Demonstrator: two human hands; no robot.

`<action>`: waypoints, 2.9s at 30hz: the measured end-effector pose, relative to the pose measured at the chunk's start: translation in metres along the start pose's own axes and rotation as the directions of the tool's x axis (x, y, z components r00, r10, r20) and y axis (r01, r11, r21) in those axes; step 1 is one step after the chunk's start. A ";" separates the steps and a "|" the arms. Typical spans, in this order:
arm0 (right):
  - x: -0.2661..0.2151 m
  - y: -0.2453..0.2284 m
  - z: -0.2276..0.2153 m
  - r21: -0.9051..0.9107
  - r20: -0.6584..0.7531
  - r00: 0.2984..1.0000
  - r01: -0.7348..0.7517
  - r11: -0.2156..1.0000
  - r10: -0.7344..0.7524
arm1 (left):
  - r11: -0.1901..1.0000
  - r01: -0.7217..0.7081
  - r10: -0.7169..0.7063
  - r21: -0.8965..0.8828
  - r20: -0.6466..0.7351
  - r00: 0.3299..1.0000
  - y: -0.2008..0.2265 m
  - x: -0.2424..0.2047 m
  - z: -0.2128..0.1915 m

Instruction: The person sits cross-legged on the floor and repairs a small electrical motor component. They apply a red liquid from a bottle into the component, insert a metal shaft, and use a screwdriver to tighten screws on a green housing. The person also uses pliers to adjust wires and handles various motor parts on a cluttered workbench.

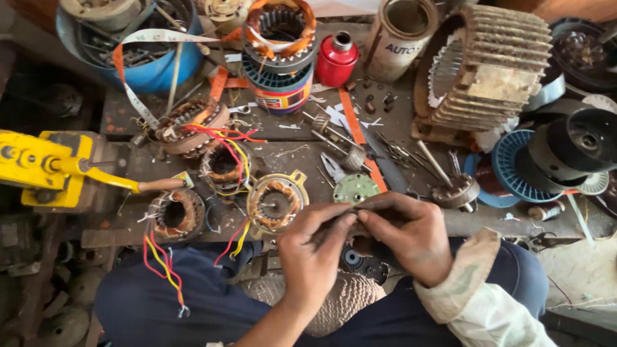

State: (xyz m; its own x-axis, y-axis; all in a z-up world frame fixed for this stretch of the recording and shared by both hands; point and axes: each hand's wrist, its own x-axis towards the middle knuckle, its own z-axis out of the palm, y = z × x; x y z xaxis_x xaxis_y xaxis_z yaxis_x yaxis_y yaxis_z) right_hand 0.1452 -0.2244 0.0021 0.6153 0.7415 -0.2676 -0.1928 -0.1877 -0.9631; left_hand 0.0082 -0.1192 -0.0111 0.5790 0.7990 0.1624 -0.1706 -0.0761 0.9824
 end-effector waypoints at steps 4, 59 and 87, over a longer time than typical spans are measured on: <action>0.007 0.014 -0.006 0.345 0.087 0.996 -0.032 0.938 0.003 | 0.907 0.263 -0.267 -0.328 0.034 0.963 -0.012 0.000 0.004; -0.009 -0.001 0.027 0.087 -0.171 0.978 0.136 0.987 -0.120 | 0.972 0.082 -0.041 -0.219 0.185 0.982 -0.007 0.023 -0.020; -0.014 -0.007 0.041 -0.603 0.469 0.507 0.782 0.158 -0.723 | 0.760 0.483 -0.285 -0.436 0.444 0.849 -0.036 0.002 -0.072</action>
State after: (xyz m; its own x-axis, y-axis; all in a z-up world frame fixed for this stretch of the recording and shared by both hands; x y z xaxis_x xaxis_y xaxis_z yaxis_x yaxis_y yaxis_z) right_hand 0.1065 -0.2072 0.0133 0.0929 0.8140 0.5734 0.9116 0.1621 -0.3779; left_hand -0.0420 -0.0720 -0.0523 0.8945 0.4354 -0.1013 -0.1973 0.5879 0.7845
